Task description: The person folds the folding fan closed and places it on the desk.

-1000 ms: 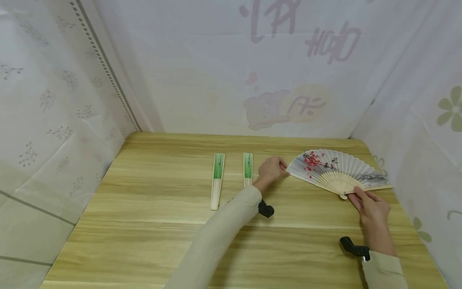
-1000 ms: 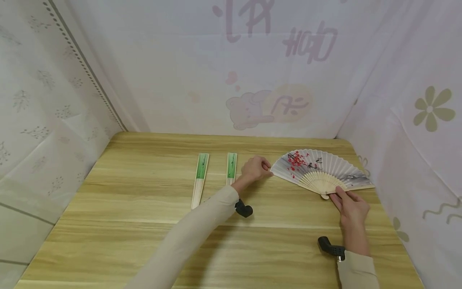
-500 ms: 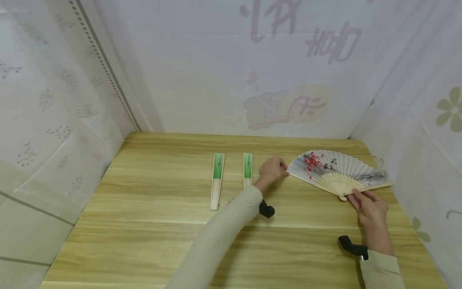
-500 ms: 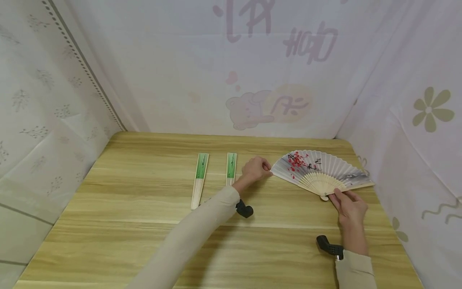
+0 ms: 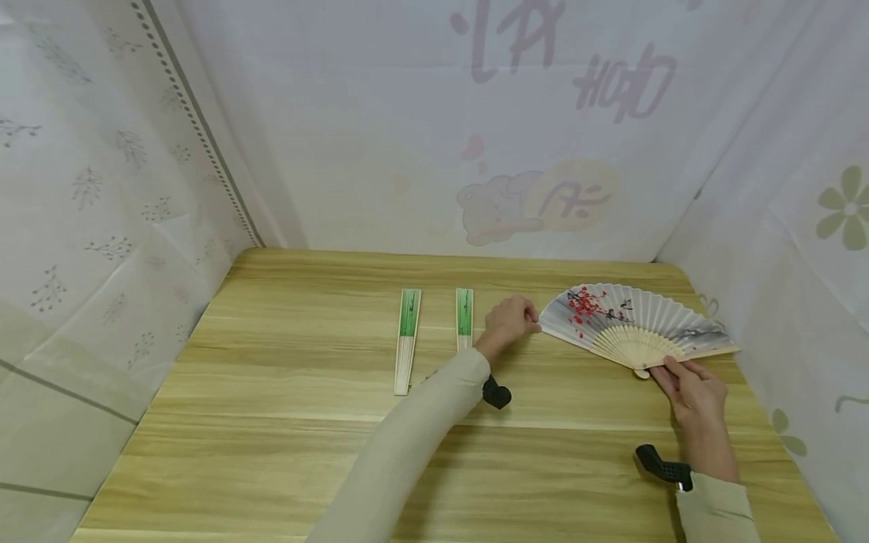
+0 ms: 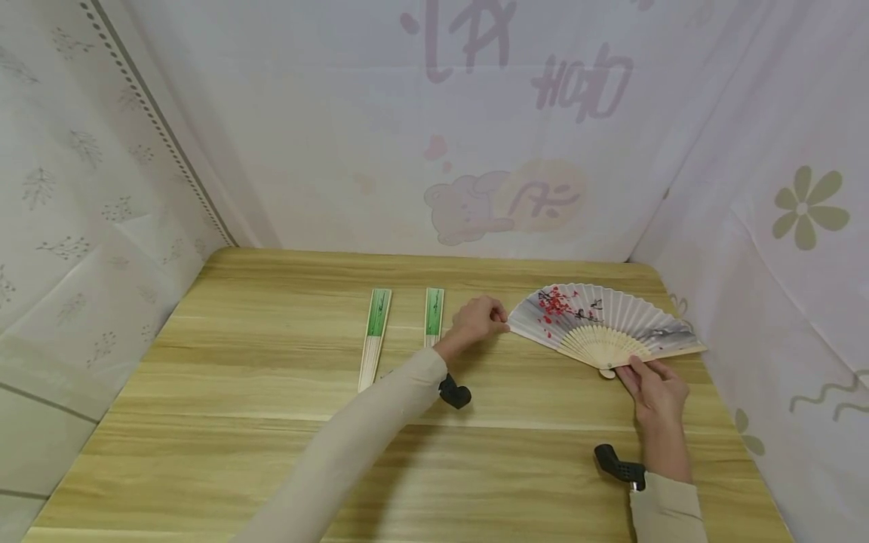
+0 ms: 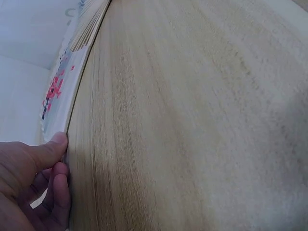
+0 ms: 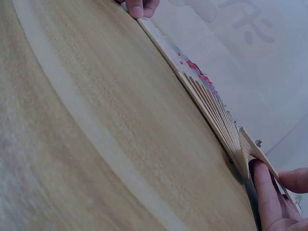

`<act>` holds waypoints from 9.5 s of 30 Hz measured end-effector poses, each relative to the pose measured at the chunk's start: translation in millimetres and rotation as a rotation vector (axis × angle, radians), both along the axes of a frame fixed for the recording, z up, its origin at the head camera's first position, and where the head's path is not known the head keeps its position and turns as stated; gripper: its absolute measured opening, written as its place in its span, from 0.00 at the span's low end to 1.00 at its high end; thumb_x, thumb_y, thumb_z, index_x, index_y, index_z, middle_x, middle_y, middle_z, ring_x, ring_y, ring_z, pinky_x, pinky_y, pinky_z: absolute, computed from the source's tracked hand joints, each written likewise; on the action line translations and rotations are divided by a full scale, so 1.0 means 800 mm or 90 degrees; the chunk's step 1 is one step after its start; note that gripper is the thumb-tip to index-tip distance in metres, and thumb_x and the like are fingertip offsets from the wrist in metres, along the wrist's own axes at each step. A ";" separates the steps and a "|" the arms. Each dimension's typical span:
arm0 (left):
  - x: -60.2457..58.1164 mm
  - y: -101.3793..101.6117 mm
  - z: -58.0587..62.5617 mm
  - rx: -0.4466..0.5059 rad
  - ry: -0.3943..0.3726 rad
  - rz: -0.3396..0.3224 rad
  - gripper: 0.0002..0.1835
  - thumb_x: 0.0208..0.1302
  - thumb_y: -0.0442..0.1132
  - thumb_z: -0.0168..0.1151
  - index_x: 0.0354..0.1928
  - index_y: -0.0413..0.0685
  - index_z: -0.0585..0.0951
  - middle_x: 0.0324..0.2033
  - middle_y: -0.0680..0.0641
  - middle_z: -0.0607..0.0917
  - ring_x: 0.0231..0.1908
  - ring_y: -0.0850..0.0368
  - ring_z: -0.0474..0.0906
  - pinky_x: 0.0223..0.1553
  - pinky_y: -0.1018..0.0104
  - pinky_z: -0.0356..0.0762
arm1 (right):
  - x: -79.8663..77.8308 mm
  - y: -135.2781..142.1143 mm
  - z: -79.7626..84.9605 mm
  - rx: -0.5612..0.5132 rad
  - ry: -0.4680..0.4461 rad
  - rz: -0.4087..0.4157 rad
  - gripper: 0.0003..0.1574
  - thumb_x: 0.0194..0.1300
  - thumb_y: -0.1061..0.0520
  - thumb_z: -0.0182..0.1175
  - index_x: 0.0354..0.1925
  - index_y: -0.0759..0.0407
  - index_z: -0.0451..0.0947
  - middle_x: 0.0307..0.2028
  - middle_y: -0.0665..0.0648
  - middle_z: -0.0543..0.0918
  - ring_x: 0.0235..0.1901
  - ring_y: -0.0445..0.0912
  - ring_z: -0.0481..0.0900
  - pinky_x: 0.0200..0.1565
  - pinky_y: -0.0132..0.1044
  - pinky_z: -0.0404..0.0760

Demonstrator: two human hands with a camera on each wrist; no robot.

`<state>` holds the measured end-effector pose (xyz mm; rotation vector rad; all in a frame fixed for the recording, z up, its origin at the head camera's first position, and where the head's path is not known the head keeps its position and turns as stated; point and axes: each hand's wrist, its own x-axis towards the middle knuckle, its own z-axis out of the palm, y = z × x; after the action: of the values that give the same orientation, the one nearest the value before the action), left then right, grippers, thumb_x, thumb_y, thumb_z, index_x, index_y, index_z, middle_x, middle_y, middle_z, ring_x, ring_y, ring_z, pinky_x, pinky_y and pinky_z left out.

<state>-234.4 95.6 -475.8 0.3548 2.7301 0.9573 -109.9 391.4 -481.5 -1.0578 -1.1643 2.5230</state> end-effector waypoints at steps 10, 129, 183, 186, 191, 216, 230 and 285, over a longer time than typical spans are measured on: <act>-0.011 -0.024 0.004 0.073 0.006 -0.068 0.07 0.66 0.41 0.72 0.35 0.52 0.82 0.31 0.56 0.81 0.31 0.63 0.75 0.31 0.68 0.70 | 0.005 0.001 -0.004 -0.088 0.107 0.063 0.09 0.69 0.76 0.57 0.40 0.65 0.78 0.36 0.64 0.85 0.40 0.56 0.87 0.50 0.46 0.81; 0.033 -0.333 0.071 0.477 0.062 0.139 0.13 0.73 0.34 0.62 0.52 0.32 0.76 0.42 0.37 0.80 0.30 0.55 0.77 0.33 0.64 0.83 | -0.083 -0.261 0.037 0.361 0.319 0.472 0.14 0.74 0.66 0.59 0.47 0.81 0.72 0.38 0.72 0.84 0.37 0.52 0.87 0.47 0.49 0.83; 0.022 -0.308 0.105 0.434 0.105 0.082 0.10 0.74 0.33 0.61 0.51 0.33 0.77 0.43 0.36 0.80 0.31 0.42 0.76 0.31 0.65 0.80 | -0.088 -0.275 0.045 0.455 0.333 0.499 0.10 0.73 0.67 0.60 0.42 0.78 0.76 0.38 0.74 0.82 0.42 0.71 0.82 0.43 0.45 0.86; 0.021 -0.306 0.106 0.437 0.109 0.080 0.10 0.73 0.33 0.62 0.50 0.34 0.77 0.43 0.36 0.80 0.30 0.43 0.76 0.32 0.65 0.81 | -0.089 -0.276 0.045 0.460 0.335 0.501 0.09 0.73 0.67 0.60 0.42 0.78 0.77 0.38 0.74 0.83 0.42 0.71 0.83 0.43 0.45 0.86; 0.020 -0.302 0.108 0.440 0.118 0.076 0.08 0.73 0.32 0.61 0.49 0.34 0.77 0.42 0.38 0.80 0.29 0.46 0.75 0.31 0.66 0.80 | -0.090 -0.277 0.045 0.467 0.338 0.504 0.08 0.73 0.68 0.60 0.42 0.78 0.77 0.38 0.73 0.83 0.40 0.67 0.84 0.43 0.45 0.86; 0.011 -0.275 0.116 0.468 0.137 0.062 0.07 0.73 0.30 0.60 0.48 0.32 0.77 0.40 0.39 0.80 0.28 0.49 0.76 0.30 0.64 0.81 | -0.091 -0.286 0.048 0.481 0.299 0.508 0.09 0.73 0.67 0.61 0.44 0.77 0.78 0.38 0.73 0.83 0.39 0.65 0.85 0.45 0.52 0.84; 0.012 -0.265 0.120 0.489 0.134 0.061 0.09 0.73 0.32 0.61 0.49 0.34 0.78 0.41 0.37 0.80 0.30 0.54 0.78 0.31 0.65 0.81 | -0.091 -0.286 0.051 0.489 0.293 0.510 0.11 0.73 0.67 0.61 0.46 0.78 0.77 0.40 0.74 0.82 0.40 0.65 0.85 0.45 0.50 0.85; -0.004 -0.226 0.127 0.513 0.136 0.043 0.09 0.74 0.30 0.58 0.51 0.31 0.78 0.41 0.36 0.80 0.33 0.53 0.82 0.29 0.67 0.80 | -0.091 -0.301 0.057 0.552 0.331 0.563 0.09 0.72 0.69 0.59 0.47 0.77 0.78 0.38 0.72 0.83 0.34 0.62 0.86 0.37 0.47 0.87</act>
<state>-237.4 -85.0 -374.4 0.5145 2.3986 2.1231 -182.7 151.0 -436.0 0.3866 -2.4894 2.0217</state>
